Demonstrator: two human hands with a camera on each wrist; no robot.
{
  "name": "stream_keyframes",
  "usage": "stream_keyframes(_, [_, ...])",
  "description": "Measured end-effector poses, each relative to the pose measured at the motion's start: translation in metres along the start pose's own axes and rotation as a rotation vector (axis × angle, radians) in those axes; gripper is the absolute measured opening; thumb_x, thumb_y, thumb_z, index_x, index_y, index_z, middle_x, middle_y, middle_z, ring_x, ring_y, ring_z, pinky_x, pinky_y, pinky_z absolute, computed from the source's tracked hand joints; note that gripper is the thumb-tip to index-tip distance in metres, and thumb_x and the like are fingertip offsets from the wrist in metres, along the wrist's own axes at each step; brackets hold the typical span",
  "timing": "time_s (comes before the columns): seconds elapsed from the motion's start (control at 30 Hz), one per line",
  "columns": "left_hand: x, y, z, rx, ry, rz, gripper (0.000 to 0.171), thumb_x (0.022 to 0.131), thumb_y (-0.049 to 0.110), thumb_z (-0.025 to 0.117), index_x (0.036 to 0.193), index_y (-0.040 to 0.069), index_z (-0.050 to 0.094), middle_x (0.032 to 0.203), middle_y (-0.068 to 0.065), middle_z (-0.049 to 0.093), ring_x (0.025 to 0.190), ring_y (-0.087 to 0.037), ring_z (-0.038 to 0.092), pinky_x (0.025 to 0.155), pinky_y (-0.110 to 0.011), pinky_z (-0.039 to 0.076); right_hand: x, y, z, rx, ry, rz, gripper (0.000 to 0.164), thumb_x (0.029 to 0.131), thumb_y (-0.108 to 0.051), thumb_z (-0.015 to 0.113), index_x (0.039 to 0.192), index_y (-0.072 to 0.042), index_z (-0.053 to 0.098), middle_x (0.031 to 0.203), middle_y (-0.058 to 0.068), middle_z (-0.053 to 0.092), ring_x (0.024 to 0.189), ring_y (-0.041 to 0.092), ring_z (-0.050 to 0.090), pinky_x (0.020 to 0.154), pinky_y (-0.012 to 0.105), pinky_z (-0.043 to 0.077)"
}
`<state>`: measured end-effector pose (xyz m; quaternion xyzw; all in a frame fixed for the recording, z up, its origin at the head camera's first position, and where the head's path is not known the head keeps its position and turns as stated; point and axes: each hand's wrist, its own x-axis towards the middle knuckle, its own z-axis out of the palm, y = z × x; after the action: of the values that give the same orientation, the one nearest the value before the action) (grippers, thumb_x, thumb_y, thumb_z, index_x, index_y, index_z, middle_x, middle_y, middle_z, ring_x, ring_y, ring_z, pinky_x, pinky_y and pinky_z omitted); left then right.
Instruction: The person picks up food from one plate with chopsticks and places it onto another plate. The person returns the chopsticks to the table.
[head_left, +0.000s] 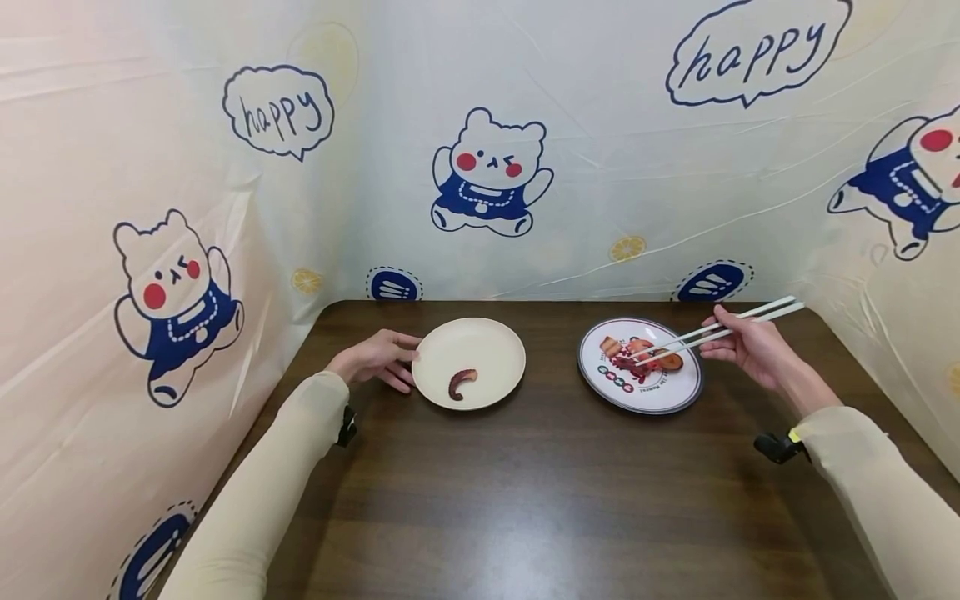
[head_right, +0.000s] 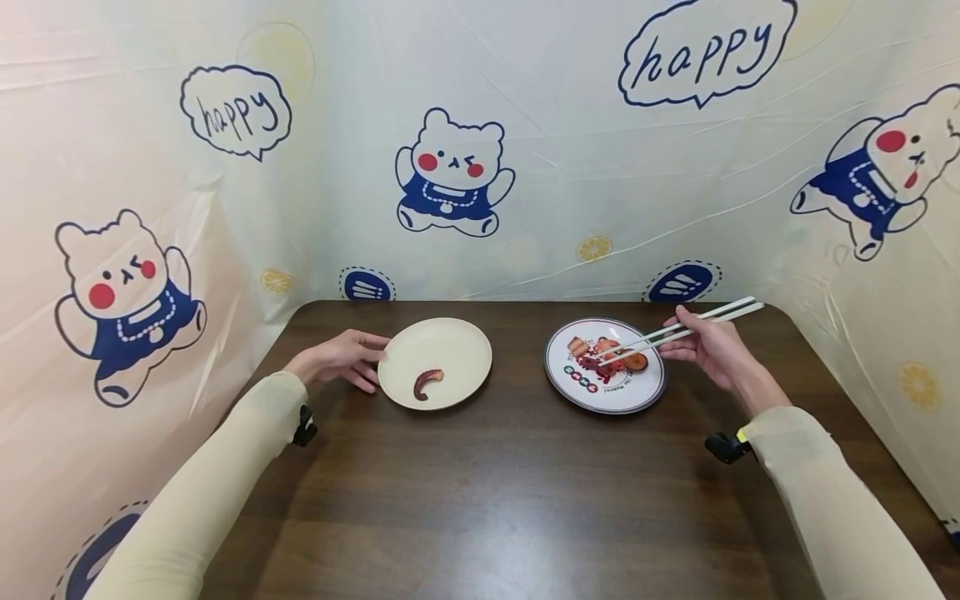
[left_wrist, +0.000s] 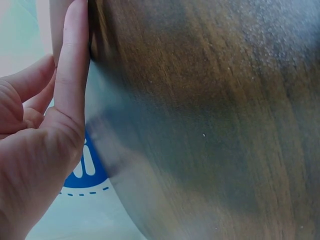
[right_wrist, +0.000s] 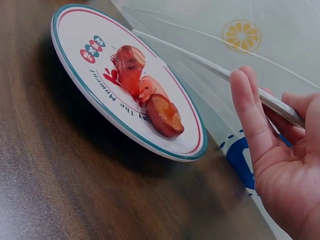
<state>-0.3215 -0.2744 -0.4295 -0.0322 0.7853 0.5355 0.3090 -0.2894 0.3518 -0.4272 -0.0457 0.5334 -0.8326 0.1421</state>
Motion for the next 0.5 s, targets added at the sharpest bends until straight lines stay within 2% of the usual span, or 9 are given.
stream_keyframes(0.23, [-0.002,0.003,0.0,-0.005,0.001,-0.004,0.055,0.111,0.008,0.052,0.163,0.0,0.035,0.108,-0.023,0.069,0.08,-0.029,0.076,0.077,-0.049,0.066,0.0,0.006,-0.002,0.013,0.021,-0.01,0.038,0.114,-0.017,0.046,0.099,0.005,0.073,0.086,0.019,0.076,0.075,0.028,0.078,0.073,0.037,0.066])
stream_keyframes(0.5, [-0.001,0.002,0.0,0.002,0.007,-0.011,0.055,0.111,0.008,0.053,0.163,0.001,0.035,0.113,-0.025,0.068,0.081,-0.029,0.076,0.077,-0.048,0.066,-0.001,0.011,-0.002,0.019,0.036,-0.018,0.037,0.114,-0.017,0.045,0.098,0.004,0.071,0.084,0.02,0.075,0.074,0.027,0.078,0.073,0.036,0.066])
